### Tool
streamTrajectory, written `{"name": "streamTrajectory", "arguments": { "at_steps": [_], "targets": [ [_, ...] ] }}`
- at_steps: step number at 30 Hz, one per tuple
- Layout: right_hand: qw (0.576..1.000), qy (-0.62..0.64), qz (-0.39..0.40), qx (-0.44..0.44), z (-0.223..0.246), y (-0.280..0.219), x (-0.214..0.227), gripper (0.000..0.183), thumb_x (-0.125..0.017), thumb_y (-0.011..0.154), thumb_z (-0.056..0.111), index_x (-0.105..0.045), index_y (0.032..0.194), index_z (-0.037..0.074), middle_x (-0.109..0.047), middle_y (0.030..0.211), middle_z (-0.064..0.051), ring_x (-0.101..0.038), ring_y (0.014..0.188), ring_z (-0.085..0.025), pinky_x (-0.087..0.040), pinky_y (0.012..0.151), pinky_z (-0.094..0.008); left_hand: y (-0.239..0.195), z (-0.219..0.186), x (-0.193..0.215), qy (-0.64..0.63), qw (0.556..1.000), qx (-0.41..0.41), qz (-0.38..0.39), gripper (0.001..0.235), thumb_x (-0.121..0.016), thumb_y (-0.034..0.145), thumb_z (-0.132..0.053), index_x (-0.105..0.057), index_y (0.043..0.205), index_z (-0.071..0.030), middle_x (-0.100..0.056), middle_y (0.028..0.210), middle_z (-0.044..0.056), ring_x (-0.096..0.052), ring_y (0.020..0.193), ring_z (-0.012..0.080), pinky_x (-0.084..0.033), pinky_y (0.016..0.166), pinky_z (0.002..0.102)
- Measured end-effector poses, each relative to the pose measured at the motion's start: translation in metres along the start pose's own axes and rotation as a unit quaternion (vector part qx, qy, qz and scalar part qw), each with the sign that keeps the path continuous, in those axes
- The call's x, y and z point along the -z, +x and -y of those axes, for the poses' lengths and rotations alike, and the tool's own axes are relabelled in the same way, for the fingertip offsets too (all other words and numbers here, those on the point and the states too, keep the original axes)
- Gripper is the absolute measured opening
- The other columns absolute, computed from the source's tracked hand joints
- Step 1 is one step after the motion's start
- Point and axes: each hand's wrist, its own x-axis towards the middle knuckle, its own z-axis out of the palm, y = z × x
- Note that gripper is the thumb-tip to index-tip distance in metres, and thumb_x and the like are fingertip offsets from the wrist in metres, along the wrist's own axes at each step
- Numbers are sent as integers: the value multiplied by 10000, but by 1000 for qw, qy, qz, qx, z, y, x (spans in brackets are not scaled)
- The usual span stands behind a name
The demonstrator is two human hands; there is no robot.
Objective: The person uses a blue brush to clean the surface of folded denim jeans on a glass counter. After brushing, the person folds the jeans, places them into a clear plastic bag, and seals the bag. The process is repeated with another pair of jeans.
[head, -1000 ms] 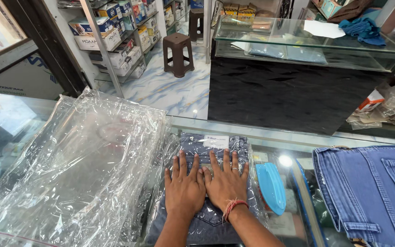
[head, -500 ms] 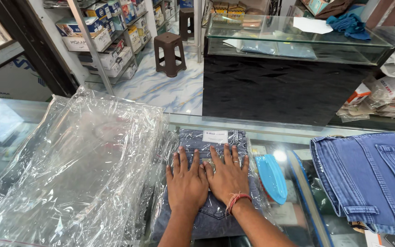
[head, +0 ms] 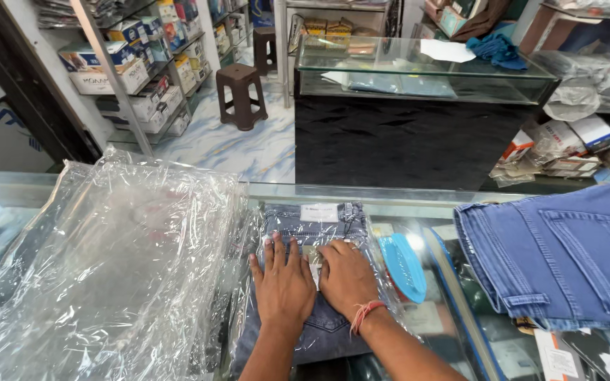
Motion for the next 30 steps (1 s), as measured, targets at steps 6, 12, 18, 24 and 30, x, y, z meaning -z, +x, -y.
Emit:
{"name": "streamTrajectory", "arguments": {
  "at_steps": [6,12,18,24,30],
  "targets": [
    [999,-13,45,17,-14,-8,37,297,-572,884,92,-714,1143,68,-703,1158,-129,-637,1114,-328,-493,969,-465,-20,-25,9,-24,999,-35,-7,538,-329,1033,-390,-446,1492,-134,-337,1602,137,-198,1522,315,-68,1202,614],
    [994,-75,-18,75,-34,-11,83,336,-561,921,132,-679,1221,38,-654,1324,-149,-544,1315,-315,-356,1134,-490,-18,-86,21,-66,991,-96,-60,529,-334,1045,-374,-458,1496,-126,-355,1600,149,-209,1522,319,-75,1196,627],
    [993,-108,-11,54,-61,-15,131,398,-559,930,159,-640,1307,59,-602,1409,-135,-482,1380,-299,-306,1162,-517,-20,-139,33,-74,985,-135,-76,520,-341,1043,-332,-439,1504,-112,-344,1611,141,-213,1528,310,-79,1189,639],
    [993,-104,-27,48,-101,-34,178,396,-558,935,167,-640,1313,83,-598,1422,-123,-484,1392,-298,-304,1174,-525,-35,-198,30,-44,983,-157,-86,519,-341,1038,-326,-431,1504,-116,-353,1611,138,-228,1527,309,-78,1194,654],
    [993,-93,-18,70,-132,-55,202,396,-563,926,164,-644,1303,73,-584,1428,-149,-492,1364,-318,-292,1165,-542,-59,-241,18,-42,990,-121,-65,538,-324,1036,-329,-391,1522,-111,-345,1610,125,-225,1519,309,-64,1178,679]
  ]
}}
